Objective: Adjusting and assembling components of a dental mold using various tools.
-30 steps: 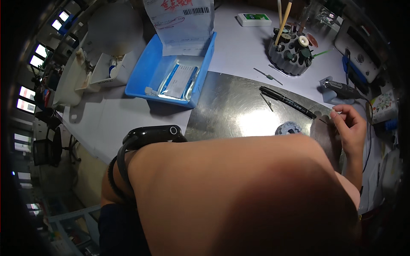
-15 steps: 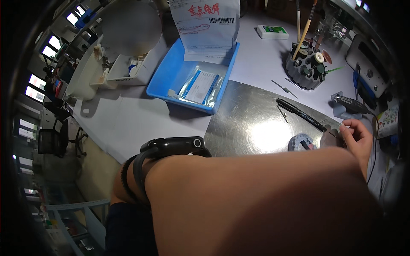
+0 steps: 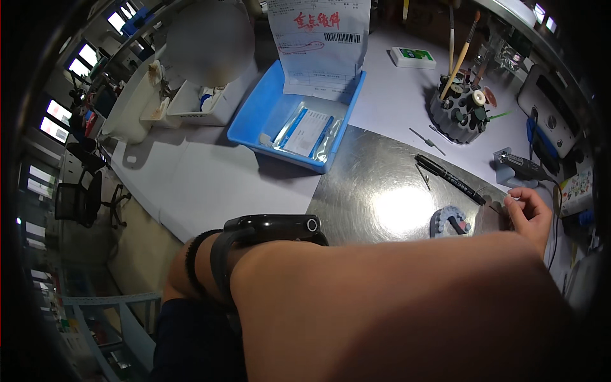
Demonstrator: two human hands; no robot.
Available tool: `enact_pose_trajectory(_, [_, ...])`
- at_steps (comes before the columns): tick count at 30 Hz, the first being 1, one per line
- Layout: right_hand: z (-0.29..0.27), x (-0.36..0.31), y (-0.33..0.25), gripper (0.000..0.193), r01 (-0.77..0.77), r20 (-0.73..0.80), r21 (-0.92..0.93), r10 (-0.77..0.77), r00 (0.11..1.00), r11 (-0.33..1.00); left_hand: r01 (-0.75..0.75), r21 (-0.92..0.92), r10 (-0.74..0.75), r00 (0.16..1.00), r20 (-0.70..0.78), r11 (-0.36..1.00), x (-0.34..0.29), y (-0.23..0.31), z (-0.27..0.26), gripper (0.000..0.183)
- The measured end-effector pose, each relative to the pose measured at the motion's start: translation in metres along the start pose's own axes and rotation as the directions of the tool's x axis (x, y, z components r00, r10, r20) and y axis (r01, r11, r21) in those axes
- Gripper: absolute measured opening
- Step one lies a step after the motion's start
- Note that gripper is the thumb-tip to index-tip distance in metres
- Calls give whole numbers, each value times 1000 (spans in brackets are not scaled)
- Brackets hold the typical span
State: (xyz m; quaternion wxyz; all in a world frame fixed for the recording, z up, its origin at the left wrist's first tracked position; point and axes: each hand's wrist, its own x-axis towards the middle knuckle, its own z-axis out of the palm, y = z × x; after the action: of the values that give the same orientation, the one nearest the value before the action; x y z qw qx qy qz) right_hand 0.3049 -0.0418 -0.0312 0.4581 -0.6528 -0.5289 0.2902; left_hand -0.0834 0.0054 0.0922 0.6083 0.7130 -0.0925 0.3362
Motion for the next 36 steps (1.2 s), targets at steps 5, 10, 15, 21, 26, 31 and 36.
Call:
enact_pose_trajectory(5, [-9,-8,-18,13,-11,-19,-62,9,1000,998,7,-48,-5,999,36,999,10,-2,4,9])
enact_pose_trajectory(10, [12,-1,-7,14,51,0,-50,-51,999,997,-6,-35,11,993,122,999,3,16,-26,9])
enact_pose_trajectory(15, [8,-12,-20,15,13,-55,-92,-18,998,996,-48,-92,68,969,237,995,38,-8,-24,9])
enact_pose_trajectory(21, [10,-15,-32,16,36,-40,-87,-40,998,996,665,394,-491,741,-459,635,20,-82,-20,18])
enact_pose_trajectory(26, [11,-17,-38,15,81,-19,-113,-84,996,990,466,773,-273,883,-381,429,-2,-123,-24,15])
enact_pose_trajectory(31, [14,-19,-42,14,74,-8,-117,-76,997,990,539,758,-308,840,-448,368,6,-132,-18,18])
enact_pose_trajectory(36, [17,-20,-44,14,116,21,-119,-115,993,986,571,777,-239,820,-521,264,6,-139,-14,24])
